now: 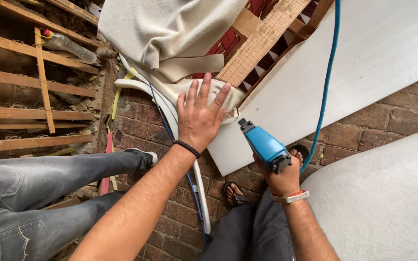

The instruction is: The person smooths a large piece of light-colored fabric over a foam-covered wooden frame, then uses a pneumatic staple gun to attach the fabric to the frame. They repeatedly pull, fold, and staple the fabric along the edges and corners to secure it.

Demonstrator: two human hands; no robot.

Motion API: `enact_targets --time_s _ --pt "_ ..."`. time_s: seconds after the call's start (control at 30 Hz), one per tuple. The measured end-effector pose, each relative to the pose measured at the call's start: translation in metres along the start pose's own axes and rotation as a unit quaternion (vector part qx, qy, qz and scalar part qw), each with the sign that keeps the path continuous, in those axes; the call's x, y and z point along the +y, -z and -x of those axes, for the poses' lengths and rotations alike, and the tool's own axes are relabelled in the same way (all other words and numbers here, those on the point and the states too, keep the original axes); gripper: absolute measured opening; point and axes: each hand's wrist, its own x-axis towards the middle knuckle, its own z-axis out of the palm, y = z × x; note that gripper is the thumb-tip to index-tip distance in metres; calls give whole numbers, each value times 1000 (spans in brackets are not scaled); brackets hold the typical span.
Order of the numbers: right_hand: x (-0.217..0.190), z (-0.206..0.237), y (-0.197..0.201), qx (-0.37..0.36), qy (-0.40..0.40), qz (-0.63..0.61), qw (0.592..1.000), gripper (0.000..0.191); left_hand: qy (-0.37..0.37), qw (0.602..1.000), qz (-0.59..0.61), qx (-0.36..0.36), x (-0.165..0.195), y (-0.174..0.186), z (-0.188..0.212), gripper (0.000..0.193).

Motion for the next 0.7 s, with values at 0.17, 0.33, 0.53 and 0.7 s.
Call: enact_targets --time_s 0.17,0.33,0.53,0.7 --pt "-34 -19 37 2 71 136 988 53 30 998 -39 -28 10 -2 -8 92" --pt "-62 -43 94 139 134 -205 959 40 37 997 -64 -2 13 -9 -10 91" --pt "-102 -78 154 284 88 -729 617 28 55 997 -54 18 14 -6 -15 85" --pt "-114 -154 180 265 -114 -821 493 18 60 997 -45 23 13 3 -22 78"
